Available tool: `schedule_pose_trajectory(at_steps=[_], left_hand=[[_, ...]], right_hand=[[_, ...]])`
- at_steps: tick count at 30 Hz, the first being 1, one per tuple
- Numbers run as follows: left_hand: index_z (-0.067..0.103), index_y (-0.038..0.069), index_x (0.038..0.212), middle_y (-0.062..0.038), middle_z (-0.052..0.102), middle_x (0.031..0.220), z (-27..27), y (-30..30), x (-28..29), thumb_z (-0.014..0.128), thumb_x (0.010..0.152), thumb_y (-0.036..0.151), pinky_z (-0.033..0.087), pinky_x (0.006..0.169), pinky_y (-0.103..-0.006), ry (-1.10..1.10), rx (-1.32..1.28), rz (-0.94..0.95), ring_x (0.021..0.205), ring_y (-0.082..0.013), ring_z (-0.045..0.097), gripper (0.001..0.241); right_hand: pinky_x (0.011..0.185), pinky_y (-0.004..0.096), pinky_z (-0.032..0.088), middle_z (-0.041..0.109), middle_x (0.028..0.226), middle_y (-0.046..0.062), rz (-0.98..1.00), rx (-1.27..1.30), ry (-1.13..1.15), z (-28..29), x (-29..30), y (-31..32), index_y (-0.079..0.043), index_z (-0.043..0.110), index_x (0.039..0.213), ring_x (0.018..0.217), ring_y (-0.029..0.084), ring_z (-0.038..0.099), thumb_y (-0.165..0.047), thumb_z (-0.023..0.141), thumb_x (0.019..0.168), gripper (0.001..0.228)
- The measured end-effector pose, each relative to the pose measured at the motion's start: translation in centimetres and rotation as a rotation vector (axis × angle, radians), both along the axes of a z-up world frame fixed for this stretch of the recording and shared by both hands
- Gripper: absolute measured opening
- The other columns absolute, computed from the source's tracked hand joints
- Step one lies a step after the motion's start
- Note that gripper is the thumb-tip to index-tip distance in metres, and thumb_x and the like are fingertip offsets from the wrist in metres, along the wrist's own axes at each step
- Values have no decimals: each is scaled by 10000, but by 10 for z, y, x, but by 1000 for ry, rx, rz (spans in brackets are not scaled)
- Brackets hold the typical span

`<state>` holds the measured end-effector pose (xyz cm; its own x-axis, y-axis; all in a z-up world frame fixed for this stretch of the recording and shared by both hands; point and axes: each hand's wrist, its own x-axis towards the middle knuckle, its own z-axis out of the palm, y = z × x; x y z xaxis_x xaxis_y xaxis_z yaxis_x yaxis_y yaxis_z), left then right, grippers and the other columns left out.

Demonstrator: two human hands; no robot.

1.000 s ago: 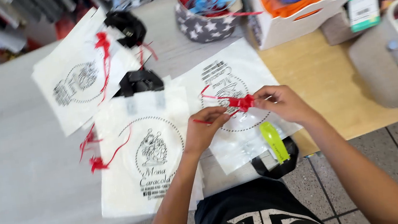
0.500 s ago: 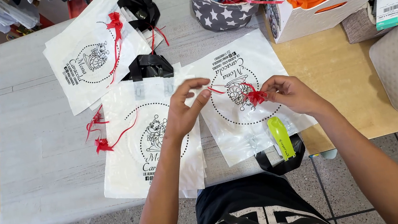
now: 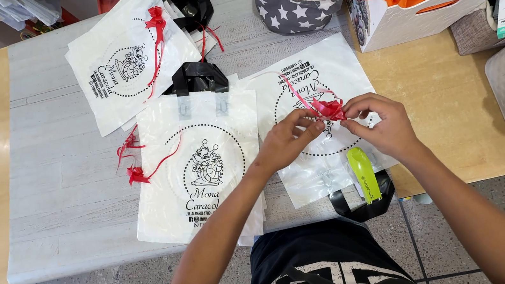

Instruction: The person ties red ribbons into bows on white plastic shopping bags and secures them with a tape dispenser. They then walk over to another person to show the finished bow before returning to the table to continue working on the bags.

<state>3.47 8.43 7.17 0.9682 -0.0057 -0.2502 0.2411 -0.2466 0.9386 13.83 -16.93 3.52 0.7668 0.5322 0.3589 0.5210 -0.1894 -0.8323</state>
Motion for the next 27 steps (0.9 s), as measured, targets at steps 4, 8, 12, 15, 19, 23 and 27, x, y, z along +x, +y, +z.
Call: schedule_pose_trajectory(at_steps=[4,8,12,15,19,23,27], left_hand=[[676,144,1459,-169,807,1296,-25,-22,5,800,1014,541,607,1033,-480,-48,-215,63,1192,-352,789,609],[698,106,1448,-170,801,1258,-55,-41,12,842,1050,410,617,955,-398,-116,-402,184,1100,-282,776,520],[703,76,1415,-179,796,1252,-71,-43,12,783,1108,307,633,941,-383,-114,-487,247,1069,-272,789,392],[711,72,1388,-200,789,1288,-62,-43,8,789,1100,309,644,965,-416,-114,-553,289,1092,-322,798,382],[719,70,1387,-215,777,1297,-70,-43,8,798,1098,350,644,963,-417,-118,-560,271,1105,-329,802,410],[726,55,1380,-233,770,1307,-57,-44,6,805,1087,357,624,993,-446,-151,-460,289,1124,-365,794,428],[736,57,1373,-261,763,1320,-50,-39,2,822,1070,348,620,1032,-500,-195,-376,268,1146,-441,791,429]], right_hand=[[892,379,611,827,1120,5,-70,-115,-371,-2,-4,1,-153,835,989,988,259,768,20,902,906,203],[896,381,628,811,1127,14,-99,-142,-624,-9,-9,1,-141,846,989,1008,259,761,90,878,885,255],[936,429,645,791,1157,129,-8,-43,-580,-1,-23,6,-70,829,992,1103,360,767,138,818,852,251],[1022,492,627,795,1213,138,46,19,-540,-1,-32,8,-81,823,999,1183,396,763,69,772,907,183],[1063,502,588,807,1186,124,64,2,-562,0,-37,11,-93,813,992,1211,404,765,26,751,925,151],[1063,522,579,820,1169,130,63,9,-454,-6,-39,6,-88,814,1010,1202,417,766,-45,726,975,104],[987,499,598,791,1085,169,-88,53,39,-4,-34,0,-24,775,1209,1039,333,764,-181,793,1046,227]])
